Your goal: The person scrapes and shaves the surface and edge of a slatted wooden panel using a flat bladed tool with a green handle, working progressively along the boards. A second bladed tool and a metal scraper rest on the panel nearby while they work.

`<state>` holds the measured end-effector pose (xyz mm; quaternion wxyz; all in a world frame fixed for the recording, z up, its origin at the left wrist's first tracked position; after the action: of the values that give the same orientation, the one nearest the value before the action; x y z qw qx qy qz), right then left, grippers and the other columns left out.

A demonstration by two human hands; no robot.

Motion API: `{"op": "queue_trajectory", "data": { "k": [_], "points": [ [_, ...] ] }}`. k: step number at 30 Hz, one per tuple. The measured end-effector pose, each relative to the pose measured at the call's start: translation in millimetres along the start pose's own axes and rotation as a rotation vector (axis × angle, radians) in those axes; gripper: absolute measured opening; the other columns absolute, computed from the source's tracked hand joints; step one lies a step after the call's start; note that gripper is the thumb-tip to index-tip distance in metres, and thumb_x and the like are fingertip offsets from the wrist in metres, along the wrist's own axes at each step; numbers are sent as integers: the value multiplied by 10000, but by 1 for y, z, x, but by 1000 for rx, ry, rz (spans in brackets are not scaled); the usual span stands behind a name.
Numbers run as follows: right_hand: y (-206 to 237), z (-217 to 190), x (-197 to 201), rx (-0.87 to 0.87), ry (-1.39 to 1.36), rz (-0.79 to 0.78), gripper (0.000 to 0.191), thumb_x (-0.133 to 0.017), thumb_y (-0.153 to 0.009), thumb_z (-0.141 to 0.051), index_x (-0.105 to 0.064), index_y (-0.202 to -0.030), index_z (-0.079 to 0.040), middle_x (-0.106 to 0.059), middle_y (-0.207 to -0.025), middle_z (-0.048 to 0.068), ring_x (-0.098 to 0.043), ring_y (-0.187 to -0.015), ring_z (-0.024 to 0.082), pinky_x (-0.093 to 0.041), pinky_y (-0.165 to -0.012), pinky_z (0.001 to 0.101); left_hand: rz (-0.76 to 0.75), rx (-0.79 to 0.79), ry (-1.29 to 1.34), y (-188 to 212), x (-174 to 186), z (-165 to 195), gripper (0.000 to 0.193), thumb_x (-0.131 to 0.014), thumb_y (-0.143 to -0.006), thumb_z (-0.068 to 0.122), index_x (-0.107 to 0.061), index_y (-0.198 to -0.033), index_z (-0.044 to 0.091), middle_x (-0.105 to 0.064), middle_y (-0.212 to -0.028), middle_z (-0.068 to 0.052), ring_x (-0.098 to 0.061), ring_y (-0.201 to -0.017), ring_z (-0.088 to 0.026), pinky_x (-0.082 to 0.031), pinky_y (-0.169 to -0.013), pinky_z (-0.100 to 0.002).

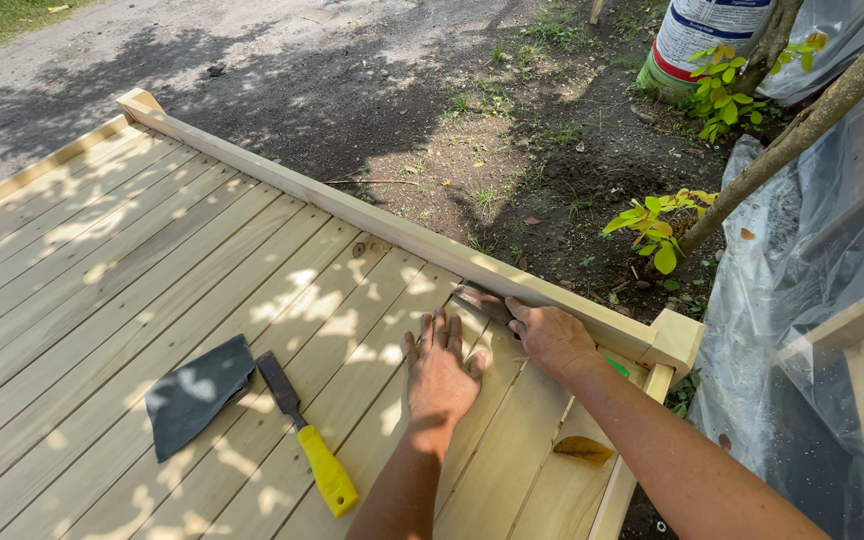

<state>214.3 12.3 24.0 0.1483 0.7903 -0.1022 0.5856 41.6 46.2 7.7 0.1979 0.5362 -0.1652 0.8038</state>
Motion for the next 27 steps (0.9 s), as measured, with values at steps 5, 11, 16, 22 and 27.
{"op": "queue_trajectory", "data": {
  "k": [5,11,16,22,27],
  "points": [
    [13,19,3,-32,-28,-43,479,-515,-1015,-408,-510,-1490,-347,-725,-1158,167,-675,-1112,378,-524,-982,489,-1,-8,1,1,-1,0,750,-531,-961,467,-331,-1563,66,-244,-1662,-130,-139,-1558,-297,-75,-1251,-523],
    [3,7,4,-10,-19,-18,463,-528,-1008,-411,-540,-1465,-337,-701,-1213,164,-661,-1140,377,-518,-997,481,11,0,4,1,-3,0,751,-529,-956,469,-342,-1563,69,-249,-1663,-128,-148,-1558,-297,-77,-1252,-521],
    [6,8,5,-48,-9,-64,468,-505,-1020,-416,-522,-1482,-347,-700,-1236,148,-661,-1164,355,-512,-1027,465,5,-8,1,0,-5,0,741,-496,-975,480,-323,-1562,62,-233,-1658,-136,-135,-1552,-300,-64,-1241,-527],
    [4,7,7,-10,-13,-55,480,-511,-1014,-410,-515,-1488,-333,-699,-1242,150,-657,-1172,352,-509,-1026,466,11,-6,-11,1,-1,2,740,-489,-976,475,-320,-1565,60,-235,-1661,-137,-136,-1554,-300,-72,-1243,-530],
    [0,7,4,-28,12,-57,476,-512,-1013,-424,-512,-1483,-346,-684,-1249,150,-647,-1172,360,-505,-1015,475,3,6,18,3,-2,3,736,-504,-967,471,-344,-1560,65,-260,-1662,-128,-152,-1563,-290,-81,-1257,-526]
  ]
}}
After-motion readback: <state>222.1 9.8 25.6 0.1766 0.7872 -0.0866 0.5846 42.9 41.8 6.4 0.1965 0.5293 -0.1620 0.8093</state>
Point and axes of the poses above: each hand's wrist, its own y-axis away from the middle knuckle, its own x-axis out of the back of the hand, z = x × y, the point moved 7 cm from there along -y, towards the middle knuckle
